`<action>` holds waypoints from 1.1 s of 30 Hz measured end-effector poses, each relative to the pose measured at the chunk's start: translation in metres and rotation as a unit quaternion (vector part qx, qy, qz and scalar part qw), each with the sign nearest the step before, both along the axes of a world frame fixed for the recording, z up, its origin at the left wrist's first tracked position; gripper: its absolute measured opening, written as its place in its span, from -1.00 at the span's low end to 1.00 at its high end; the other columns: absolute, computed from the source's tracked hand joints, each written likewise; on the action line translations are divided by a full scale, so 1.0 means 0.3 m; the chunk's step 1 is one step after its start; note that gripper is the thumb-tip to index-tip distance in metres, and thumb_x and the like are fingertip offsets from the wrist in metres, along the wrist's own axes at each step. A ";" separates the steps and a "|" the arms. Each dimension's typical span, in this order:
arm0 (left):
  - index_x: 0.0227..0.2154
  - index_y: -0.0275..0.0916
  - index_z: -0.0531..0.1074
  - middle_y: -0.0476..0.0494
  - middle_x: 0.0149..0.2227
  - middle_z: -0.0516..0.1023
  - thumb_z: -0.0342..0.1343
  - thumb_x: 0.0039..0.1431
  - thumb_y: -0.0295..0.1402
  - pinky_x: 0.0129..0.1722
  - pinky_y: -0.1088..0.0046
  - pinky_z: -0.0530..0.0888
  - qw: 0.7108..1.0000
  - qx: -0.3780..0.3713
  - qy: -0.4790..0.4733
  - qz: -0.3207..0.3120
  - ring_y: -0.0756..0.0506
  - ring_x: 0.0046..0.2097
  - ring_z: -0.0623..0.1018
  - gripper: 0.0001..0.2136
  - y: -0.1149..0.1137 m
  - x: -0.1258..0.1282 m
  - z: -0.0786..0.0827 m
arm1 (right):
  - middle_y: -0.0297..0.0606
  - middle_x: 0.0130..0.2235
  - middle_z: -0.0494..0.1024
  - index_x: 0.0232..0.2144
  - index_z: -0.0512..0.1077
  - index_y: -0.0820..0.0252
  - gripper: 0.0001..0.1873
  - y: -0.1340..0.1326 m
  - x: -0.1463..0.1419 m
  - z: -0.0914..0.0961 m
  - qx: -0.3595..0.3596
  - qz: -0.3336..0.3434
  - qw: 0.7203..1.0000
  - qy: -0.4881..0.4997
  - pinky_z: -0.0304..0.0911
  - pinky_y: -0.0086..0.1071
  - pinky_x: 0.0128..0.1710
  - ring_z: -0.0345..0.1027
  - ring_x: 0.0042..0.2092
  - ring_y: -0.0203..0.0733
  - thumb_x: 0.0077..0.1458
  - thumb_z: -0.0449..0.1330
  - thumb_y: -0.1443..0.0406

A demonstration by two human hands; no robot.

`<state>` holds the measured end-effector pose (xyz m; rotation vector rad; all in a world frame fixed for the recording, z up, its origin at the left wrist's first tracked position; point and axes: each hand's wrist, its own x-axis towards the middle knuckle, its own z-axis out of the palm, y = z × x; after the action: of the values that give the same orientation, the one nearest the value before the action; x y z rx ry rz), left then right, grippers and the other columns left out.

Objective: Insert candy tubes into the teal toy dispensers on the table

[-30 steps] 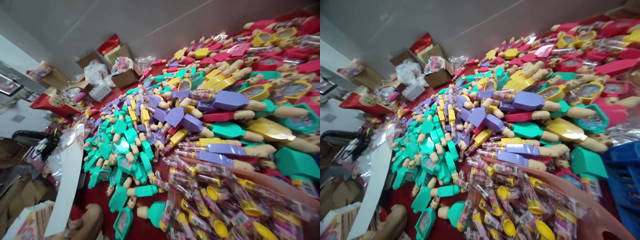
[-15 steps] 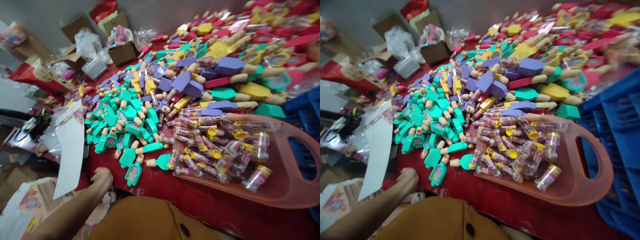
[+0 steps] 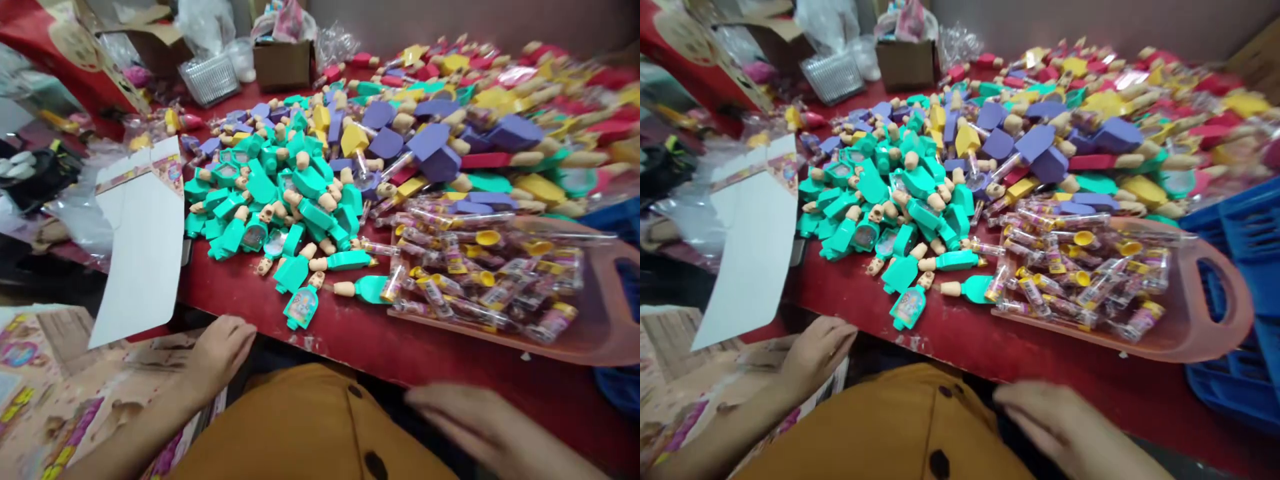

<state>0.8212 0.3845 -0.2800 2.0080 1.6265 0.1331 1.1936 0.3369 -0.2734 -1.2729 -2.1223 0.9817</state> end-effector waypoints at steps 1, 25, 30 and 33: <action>-0.22 -0.13 0.47 -0.17 -0.16 0.49 -0.14 0.12 -0.31 -0.04 0.25 0.28 0.996 0.002 0.005 -0.091 -0.18 -0.09 0.41 -0.71 0.041 0.016 -0.001 | -0.31 -0.25 0.50 -0.17 0.39 -0.01 -0.79 0.059 -0.009 0.016 0.050 0.011 0.998 -0.041 0.31 -0.44 -0.33 0.37 -0.28 -0.27 0.16 0.04 0.27; 0.02 -0.19 0.26 -0.15 0.02 0.38 -0.18 0.27 -0.37 0.09 0.08 0.17 0.744 0.296 -0.002 -0.599 -0.15 0.09 0.28 -0.70 0.307 0.308 -0.120 | -0.05 -0.06 0.35 -0.06 0.22 0.25 -0.62 0.429 -0.122 0.098 0.039 -0.245 0.969 -0.016 0.20 -0.20 -0.06 0.23 -0.02 -0.06 0.12 -0.07 0.17; -0.07 -0.24 0.31 -0.15 -0.06 0.43 -0.17 0.25 -0.41 -0.08 0.24 0.33 0.738 0.289 -0.001 -0.610 -0.11 -0.05 0.40 -0.75 0.295 0.381 -0.129 | -0.22 -0.32 0.41 -0.12 0.20 0.19 -0.51 0.433 -0.238 0.086 -0.095 -0.286 0.933 0.195 0.28 -0.29 -0.26 0.32 -0.26 -0.13 0.03 0.05 -0.03; -0.16 -0.33 0.31 -0.23 -0.09 0.43 -0.07 0.18 -0.44 -0.14 0.35 0.36 0.811 0.144 -0.069 -0.562 -0.11 -0.09 0.43 -0.81 0.301 0.401 -0.039 | -0.32 -0.46 0.37 -0.32 0.22 0.15 -0.64 0.409 -0.258 0.062 -0.114 -0.236 0.926 0.272 0.27 -0.40 -0.35 0.28 -0.39 -0.24 0.07 0.07 -0.01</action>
<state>0.9416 0.4747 -0.2917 2.7673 0.1264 0.0704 1.1162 0.4597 -0.2547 -1.3338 -1.2342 1.2045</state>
